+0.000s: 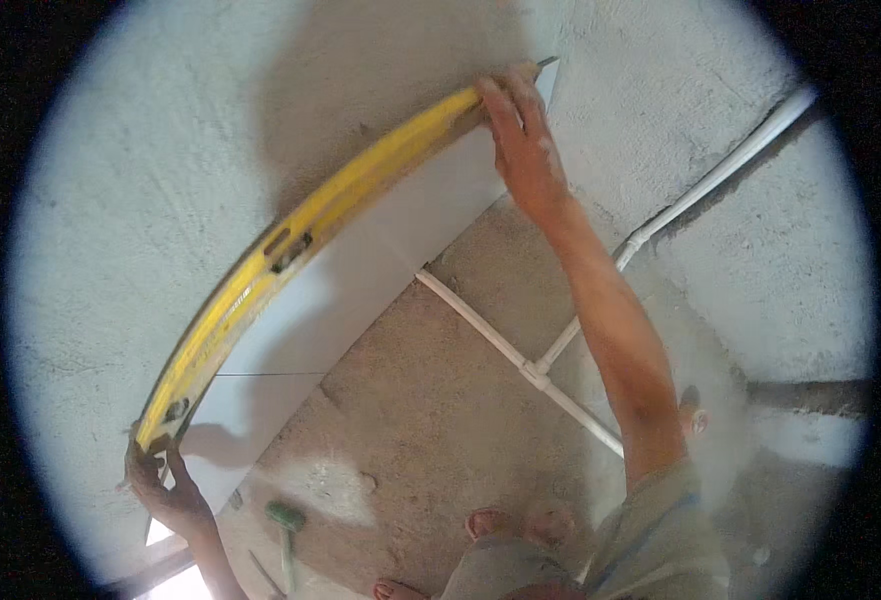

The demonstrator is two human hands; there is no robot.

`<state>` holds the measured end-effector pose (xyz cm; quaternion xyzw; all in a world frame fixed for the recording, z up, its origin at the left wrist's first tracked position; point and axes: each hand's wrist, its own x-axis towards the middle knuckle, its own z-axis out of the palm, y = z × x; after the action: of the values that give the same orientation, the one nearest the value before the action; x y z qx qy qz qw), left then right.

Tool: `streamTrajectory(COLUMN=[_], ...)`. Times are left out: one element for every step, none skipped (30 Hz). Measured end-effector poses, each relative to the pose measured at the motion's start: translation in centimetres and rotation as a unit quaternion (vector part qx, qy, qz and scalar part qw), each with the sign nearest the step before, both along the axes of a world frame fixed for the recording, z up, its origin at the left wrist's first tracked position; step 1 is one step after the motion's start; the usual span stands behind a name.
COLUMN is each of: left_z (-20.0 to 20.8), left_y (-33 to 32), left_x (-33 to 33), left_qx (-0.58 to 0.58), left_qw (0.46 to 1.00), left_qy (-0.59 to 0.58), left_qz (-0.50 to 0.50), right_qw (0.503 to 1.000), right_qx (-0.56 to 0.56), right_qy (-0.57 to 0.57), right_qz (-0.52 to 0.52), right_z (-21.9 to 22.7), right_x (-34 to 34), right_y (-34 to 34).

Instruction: The person installs wall tiles by tapping them into place with a mallet, checking their alignment with a spirit level, and placing spacers underneath the edge by hand.

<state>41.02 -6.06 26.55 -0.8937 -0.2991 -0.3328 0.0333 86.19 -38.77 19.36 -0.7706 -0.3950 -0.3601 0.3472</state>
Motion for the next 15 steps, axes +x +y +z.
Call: streamTrajectory(left_z=[-0.5, -1.3, -2.2, -2.9, -3.7, -4.1, -4.5, -4.8, -4.9, -4.7, -4.6, -4.3, -4.1, -4.0, -3.9], left_y=[-0.5, -1.1, -1.6, -2.1, -2.8, -3.1, -3.5, -4.0, -4.4, -4.8, -5.2, -5.5, -5.9, -6.3, -6.6], left_x=[1.2, 2.4, 3.4, 4.2, 4.8, 5.4, 6.0, 6.6, 7.0, 7.4, 7.8, 8.1, 8.4, 8.6, 8.8], left_qx=[0.000, -0.001, -0.014, -0.019, 0.053, 0.048, 0.034, 0.069, 0.098, 0.124, 0.099, 0.111, 0.121, 0.090, 0.090], left_qw=[1.000, 0.999, 0.994, 0.989, 0.995, 0.995, 0.996, 0.995, 0.993, 0.990, 0.993, 0.992, 0.991, 0.994, 0.993], left_qy=[0.008, -0.036, -0.082, -0.128, -0.080, -0.080, -0.083, -0.074, -0.067, -0.061, -0.067, -0.062, -0.059, -0.063, -0.068], left_qz=[0.006, -0.028, -0.076, -0.074, -0.016, -0.018, -0.027, -0.011, -0.001, -0.006, 0.002, 0.000, -0.007, 0.006, -0.016], right_qw=[0.999, 0.999, 1.000, 0.997, 0.997, 0.995, 0.980, 0.956, 0.974, 0.987, 0.996, 0.999, 0.998, 0.998, 0.999], right_qx=[0.008, 0.012, -0.014, -0.056, -0.039, 0.035, 0.066, 0.102, 0.067, 0.036, 0.006, -0.022, -0.047, -0.043, -0.035], right_qy=[0.006, 0.034, -0.023, -0.043, -0.071, 0.096, 0.186, 0.271, 0.214, 0.155, 0.093, 0.027, -0.042, -0.041, -0.026], right_qz=[0.033, 0.032, 0.007, -0.033, 0.000, 0.021, 0.038, 0.048, 0.032, 0.019, 0.005, -0.006, -0.016, -0.002, -0.005], right_z=[0.4, 0.8, 1.3, 1.4, 1.3, 1.2, 1.0, 0.8, 0.6, 0.6, 0.6, 0.6, 0.6, 0.6, 0.6], right_x=[1.0, 2.1, 3.1, 3.6, 3.7, 4.0, 4.1, 4.4, 4.8, 5.3, 5.9, 6.6, 7.3, 8.0, 8.5], right_y=[-0.1, -0.2, -0.2, -0.1, -0.3, -0.7, -1.0, -1.4, -1.7, -2.1, -2.4, -2.5, -2.5, -2.5, -2.6])
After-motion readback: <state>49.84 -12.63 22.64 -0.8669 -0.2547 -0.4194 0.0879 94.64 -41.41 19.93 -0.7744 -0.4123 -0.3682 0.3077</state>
